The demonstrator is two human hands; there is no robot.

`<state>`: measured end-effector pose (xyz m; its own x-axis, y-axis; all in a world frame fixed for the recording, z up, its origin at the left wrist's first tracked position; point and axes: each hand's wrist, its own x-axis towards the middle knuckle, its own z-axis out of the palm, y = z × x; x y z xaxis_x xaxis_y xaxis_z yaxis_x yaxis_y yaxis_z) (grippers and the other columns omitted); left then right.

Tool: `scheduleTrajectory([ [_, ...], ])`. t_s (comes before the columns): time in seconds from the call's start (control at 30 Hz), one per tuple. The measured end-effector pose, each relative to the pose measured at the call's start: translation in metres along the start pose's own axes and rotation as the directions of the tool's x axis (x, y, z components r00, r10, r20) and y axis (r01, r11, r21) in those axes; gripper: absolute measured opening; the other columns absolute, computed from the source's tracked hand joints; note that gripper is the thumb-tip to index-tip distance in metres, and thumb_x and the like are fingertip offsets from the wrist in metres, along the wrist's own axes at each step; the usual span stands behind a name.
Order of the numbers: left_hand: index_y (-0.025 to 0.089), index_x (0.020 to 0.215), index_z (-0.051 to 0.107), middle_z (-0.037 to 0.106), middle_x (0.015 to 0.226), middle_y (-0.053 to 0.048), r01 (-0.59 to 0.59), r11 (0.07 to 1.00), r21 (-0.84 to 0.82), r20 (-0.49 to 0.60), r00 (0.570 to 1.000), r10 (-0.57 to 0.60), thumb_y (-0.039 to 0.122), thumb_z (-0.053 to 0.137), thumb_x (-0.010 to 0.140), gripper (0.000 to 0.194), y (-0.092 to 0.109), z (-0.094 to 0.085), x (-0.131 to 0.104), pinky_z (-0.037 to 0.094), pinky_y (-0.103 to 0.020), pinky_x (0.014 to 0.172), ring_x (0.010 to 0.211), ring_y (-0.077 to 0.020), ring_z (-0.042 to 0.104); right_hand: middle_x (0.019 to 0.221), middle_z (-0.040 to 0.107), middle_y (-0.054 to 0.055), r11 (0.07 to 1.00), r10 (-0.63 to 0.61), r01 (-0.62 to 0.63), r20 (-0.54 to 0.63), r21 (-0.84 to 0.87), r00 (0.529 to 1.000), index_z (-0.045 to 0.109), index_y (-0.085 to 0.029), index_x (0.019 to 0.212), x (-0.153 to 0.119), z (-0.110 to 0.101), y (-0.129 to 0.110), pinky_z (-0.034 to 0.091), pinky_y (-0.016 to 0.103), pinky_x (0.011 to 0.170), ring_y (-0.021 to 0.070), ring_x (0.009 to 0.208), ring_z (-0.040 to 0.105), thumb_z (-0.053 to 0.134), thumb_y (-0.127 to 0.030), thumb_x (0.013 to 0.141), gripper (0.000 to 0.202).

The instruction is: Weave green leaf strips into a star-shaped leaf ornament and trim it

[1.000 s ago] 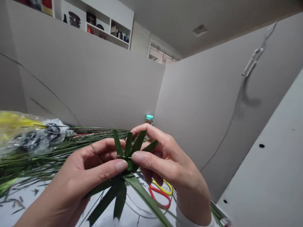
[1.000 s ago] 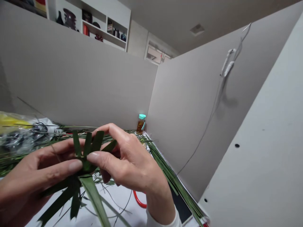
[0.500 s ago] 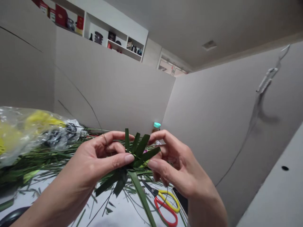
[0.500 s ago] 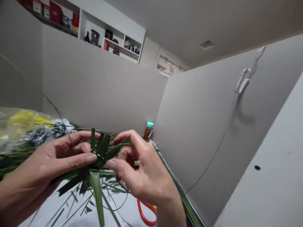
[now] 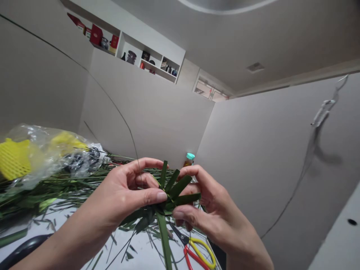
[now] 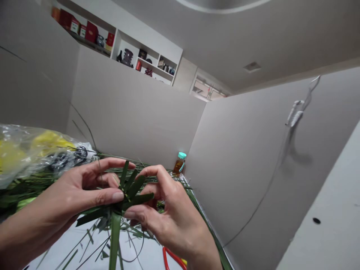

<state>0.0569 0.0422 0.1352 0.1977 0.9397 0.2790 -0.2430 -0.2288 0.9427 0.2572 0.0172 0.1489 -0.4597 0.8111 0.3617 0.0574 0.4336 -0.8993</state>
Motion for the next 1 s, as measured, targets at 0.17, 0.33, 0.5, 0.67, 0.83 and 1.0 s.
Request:
scheduleTrajectory([
  [0.17,0.027,0.107,0.071,0.07,0.058,0.009,0.001,1.0,-0.01,0.02,1.0,-0.001,0.028,0.092,0.061,0.051,0.001,-0.008,0.002,0.048,-0.024,0.062,0.06,-0.0131,0.065,0.073,0.061,-0.008,0.999,0.034,-0.034,0.015,-0.027,0.999,0.063,-0.021,0.106,0.0,-0.001,-0.003,0.049,0.013,0.06,0.0059,0.064,0.058,0.081,-0.008,0.077,0.037],
  [0.33,0.026,0.11,0.073,0.07,0.06,0.007,0.022,1.0,0.01,0.01,1.0,-0.022,0.028,0.092,0.06,0.054,0.004,-0.005,-0.002,0.051,-0.026,0.064,0.062,-0.0161,0.068,0.075,0.068,-0.005,0.998,0.042,-0.044,0.043,0.054,0.998,0.064,-0.02,0.104,0.001,0.005,-0.003,0.049,0.012,0.056,0.0059,0.062,0.06,0.082,-0.006,0.076,0.036],
  [0.5,0.028,0.115,0.073,0.08,0.075,0.0,-0.02,0.996,0.082,0.006,1.0,0.02,0.042,0.088,0.068,0.051,0.012,-0.004,-0.005,0.053,-0.028,0.07,0.078,-0.0222,0.074,0.069,0.068,-0.005,0.992,0.078,-0.079,0.016,0.096,0.997,0.062,-0.021,0.103,0.003,0.005,-0.004,0.043,0.01,0.043,0.0035,0.049,0.051,0.081,-0.009,0.076,0.035],
  [0.67,0.027,0.108,0.077,0.084,0.105,-0.003,-0.107,0.994,0.009,-0.234,0.966,0.106,0.05,0.082,0.074,0.042,0.025,-0.011,-0.004,0.051,-0.026,0.087,0.108,-0.0248,0.072,0.067,0.066,-0.003,0.995,-0.027,0.038,-0.124,0.091,0.992,0.058,-0.019,0.094,0.004,-0.005,-0.003,0.043,0.01,0.04,0.0043,0.048,0.054,0.083,-0.025,0.081,0.028],
  [0.83,0.028,0.107,0.076,0.083,0.107,0.001,-0.053,0.965,-0.258,-0.204,0.979,-0.001,0.045,0.07,0.084,0.029,0.026,-0.009,-0.011,0.055,-0.03,0.086,0.108,-0.0252,0.071,0.067,0.067,-0.002,0.984,-0.124,0.146,-0.205,0.1,0.971,0.058,-0.019,0.094,0.007,-0.005,-0.001,0.041,0.011,0.038,0.0052,0.047,0.055,0.081,-0.031,0.084,0.027],
  [1.0,0.027,0.086,0.079,0.083,0.096,0.0,-0.03,0.958,-0.285,-0.076,0.997,0.009,0.052,0.089,0.063,0.035,0.022,0.003,-0.013,0.058,-0.03,0.082,0.097,-0.0239,0.073,0.068,0.068,-0.002,0.983,-0.147,0.172,-0.269,0.072,0.952,0.058,-0.021,0.093,0.009,0.003,-0.004,0.044,0.014,0.041,0.0063,0.048,0.056,0.077,-0.032,0.087,0.024],
])
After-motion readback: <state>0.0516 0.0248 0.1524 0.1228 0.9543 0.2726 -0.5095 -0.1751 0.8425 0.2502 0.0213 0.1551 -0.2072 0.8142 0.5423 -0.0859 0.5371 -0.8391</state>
